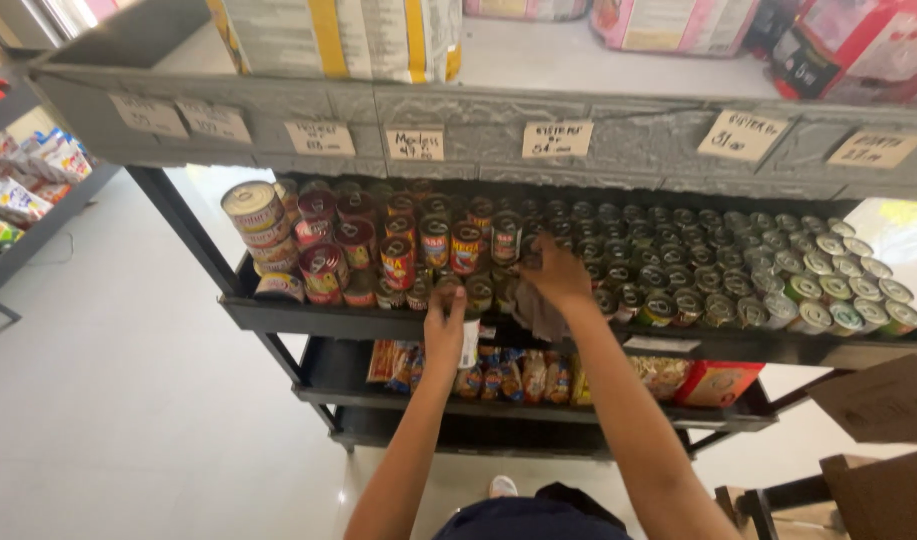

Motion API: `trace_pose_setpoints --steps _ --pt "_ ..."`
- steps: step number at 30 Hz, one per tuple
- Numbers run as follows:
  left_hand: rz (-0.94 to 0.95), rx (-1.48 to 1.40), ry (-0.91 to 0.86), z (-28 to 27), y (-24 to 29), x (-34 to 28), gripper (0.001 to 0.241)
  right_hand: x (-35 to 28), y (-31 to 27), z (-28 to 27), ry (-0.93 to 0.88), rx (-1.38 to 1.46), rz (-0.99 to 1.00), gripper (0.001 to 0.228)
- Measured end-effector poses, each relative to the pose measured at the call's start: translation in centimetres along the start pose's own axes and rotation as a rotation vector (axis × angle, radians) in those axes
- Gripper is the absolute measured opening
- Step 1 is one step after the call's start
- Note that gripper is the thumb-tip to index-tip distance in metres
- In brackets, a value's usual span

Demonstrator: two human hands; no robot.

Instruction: Wiping canned goods with a cloth and placing them onto a grocery store shelf.

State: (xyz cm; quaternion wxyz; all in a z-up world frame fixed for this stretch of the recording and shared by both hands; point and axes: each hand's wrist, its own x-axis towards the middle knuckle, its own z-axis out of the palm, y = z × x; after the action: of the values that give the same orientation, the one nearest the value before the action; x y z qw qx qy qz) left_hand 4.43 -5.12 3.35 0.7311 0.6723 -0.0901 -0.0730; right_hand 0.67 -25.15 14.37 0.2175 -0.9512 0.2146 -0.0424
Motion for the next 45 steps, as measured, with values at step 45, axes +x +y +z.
trace_pose_setpoints --steps 45 --pt "0.735 0.335 0.209 -4.8 8.9 -27.3 0.038 -26.9 5.7 26.3 -0.440 1.948 -0.115 0.031"
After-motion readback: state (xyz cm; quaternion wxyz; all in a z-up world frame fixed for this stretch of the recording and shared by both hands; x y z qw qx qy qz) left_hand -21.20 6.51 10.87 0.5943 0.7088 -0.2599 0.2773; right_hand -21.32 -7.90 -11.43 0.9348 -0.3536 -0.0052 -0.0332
